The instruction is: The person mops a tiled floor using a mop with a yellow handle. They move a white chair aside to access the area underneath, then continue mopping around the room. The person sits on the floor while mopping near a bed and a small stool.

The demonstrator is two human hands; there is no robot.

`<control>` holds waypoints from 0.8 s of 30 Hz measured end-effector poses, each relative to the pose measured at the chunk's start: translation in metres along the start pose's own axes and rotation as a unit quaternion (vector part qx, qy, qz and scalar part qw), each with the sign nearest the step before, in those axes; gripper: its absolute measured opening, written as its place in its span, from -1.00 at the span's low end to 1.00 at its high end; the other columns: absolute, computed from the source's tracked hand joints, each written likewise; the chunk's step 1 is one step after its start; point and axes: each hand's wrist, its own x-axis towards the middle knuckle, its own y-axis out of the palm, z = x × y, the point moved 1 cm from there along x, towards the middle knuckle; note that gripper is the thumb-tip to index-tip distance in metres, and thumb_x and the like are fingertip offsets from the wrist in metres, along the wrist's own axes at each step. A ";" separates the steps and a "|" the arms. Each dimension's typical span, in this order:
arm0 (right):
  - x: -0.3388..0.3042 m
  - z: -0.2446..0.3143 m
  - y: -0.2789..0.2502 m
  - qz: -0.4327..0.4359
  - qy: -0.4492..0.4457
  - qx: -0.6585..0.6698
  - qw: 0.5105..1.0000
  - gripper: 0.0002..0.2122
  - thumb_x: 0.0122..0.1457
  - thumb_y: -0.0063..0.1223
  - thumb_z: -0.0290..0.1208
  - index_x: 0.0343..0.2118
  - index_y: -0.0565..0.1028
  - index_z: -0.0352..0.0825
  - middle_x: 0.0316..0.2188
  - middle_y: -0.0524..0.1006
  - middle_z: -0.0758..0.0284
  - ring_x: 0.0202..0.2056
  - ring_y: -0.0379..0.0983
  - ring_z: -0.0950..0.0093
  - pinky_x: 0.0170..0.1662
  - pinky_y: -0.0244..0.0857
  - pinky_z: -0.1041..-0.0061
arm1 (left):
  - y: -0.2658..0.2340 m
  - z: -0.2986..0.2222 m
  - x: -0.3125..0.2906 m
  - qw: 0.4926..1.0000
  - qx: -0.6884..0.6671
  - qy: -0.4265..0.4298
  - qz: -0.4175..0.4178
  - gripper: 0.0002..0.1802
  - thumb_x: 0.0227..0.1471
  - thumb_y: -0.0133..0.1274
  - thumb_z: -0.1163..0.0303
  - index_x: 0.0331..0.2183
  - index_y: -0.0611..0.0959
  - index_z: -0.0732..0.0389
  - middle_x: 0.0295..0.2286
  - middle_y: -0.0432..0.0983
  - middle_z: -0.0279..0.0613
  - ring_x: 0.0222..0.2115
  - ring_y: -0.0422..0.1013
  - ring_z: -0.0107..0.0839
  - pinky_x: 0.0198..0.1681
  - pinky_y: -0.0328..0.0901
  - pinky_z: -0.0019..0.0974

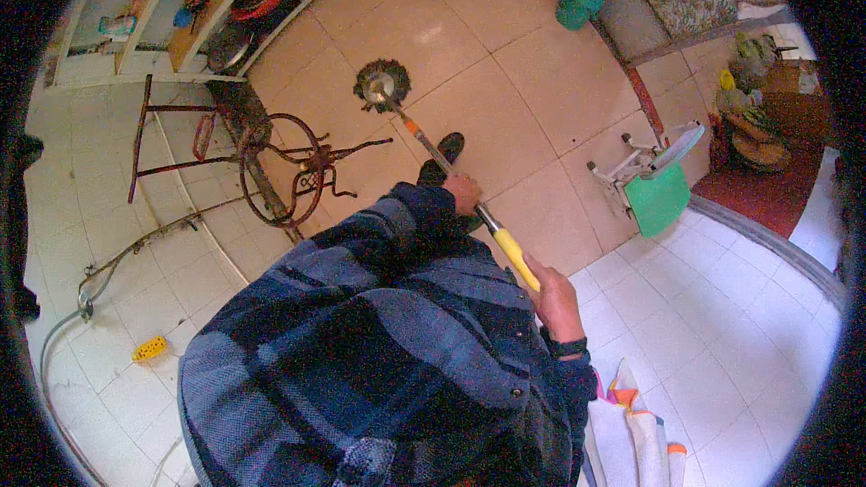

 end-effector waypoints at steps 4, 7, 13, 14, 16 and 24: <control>-0.039 -0.013 -0.014 0.004 0.000 -0.006 1.000 -0.39 -0.01 0.36 -0.45 0.20 0.52 -0.15 -0.28 0.59 0.01 -0.20 0.56 0.04 -0.10 0.42 0.22 | 0.019 -0.038 -0.002 0.995 -0.035 0.046 0.086 -0.74 -0.12 0.29 0.18 -0.32 0.81 0.02 -0.32 0.70 -0.24 -0.11 0.53 -0.08 -0.03 0.29 0.23; -0.051 -0.021 -0.022 0.004 -0.005 0.004 1.000 -0.36 -0.06 0.40 -0.46 0.19 0.52 -0.14 -0.29 0.61 0.04 -0.21 0.57 0.06 -0.09 0.43 0.22 | 0.024 -0.053 -0.009 0.989 -0.064 0.087 0.096 -0.72 -0.12 0.27 0.18 -0.30 0.78 0.02 -0.28 0.68 -0.19 -0.10 0.53 -0.07 -0.03 0.30 0.22; -0.022 -0.011 -0.027 0.016 -0.014 0.039 0.999 -0.39 -0.07 0.39 -0.48 0.16 0.55 -0.17 -0.20 0.63 -0.01 -0.15 0.61 0.10 -0.04 0.44 0.28 | 0.017 -0.028 -0.027 0.993 -0.077 0.082 -0.034 -0.68 -0.08 0.25 0.14 -0.27 0.70 0.07 -0.24 0.61 -0.14 -0.09 0.49 -0.10 -0.01 0.32 0.11; -0.013 -0.004 -0.028 0.015 -0.034 0.048 0.998 -0.39 -0.06 0.39 -0.48 0.16 0.55 -0.18 -0.18 0.63 -0.02 -0.13 0.61 0.11 -0.02 0.44 0.29 | 0.014 -0.019 -0.028 0.993 -0.091 0.068 -0.038 -0.70 -0.08 0.25 0.16 -0.27 0.72 0.07 -0.23 0.62 -0.12 -0.07 0.49 -0.08 0.01 0.30 0.14; 0.009 0.013 -0.029 0.029 -0.049 0.043 0.997 -0.39 -0.06 0.39 -0.47 0.16 0.55 -0.21 -0.15 0.63 -0.02 -0.10 0.61 0.12 0.00 0.45 0.30 | 0.009 0.001 -0.029 0.991 -0.117 0.042 -0.045 -0.72 -0.08 0.23 0.22 -0.26 0.76 0.06 -0.22 0.63 -0.09 -0.04 0.48 -0.04 0.05 0.27 0.21; 0.119 0.106 -0.017 0.088 -0.108 -0.027 0.990 -0.44 -0.01 0.37 -0.44 0.14 0.54 -0.27 -0.06 0.61 0.00 -0.02 0.57 0.04 0.07 0.42 0.25 | -0.006 0.124 -0.041 0.986 -0.124 -0.067 -0.090 -0.80 -0.12 0.24 0.26 -0.38 0.71 0.11 -0.36 0.63 0.01 -0.17 0.55 0.06 -0.11 0.41 0.27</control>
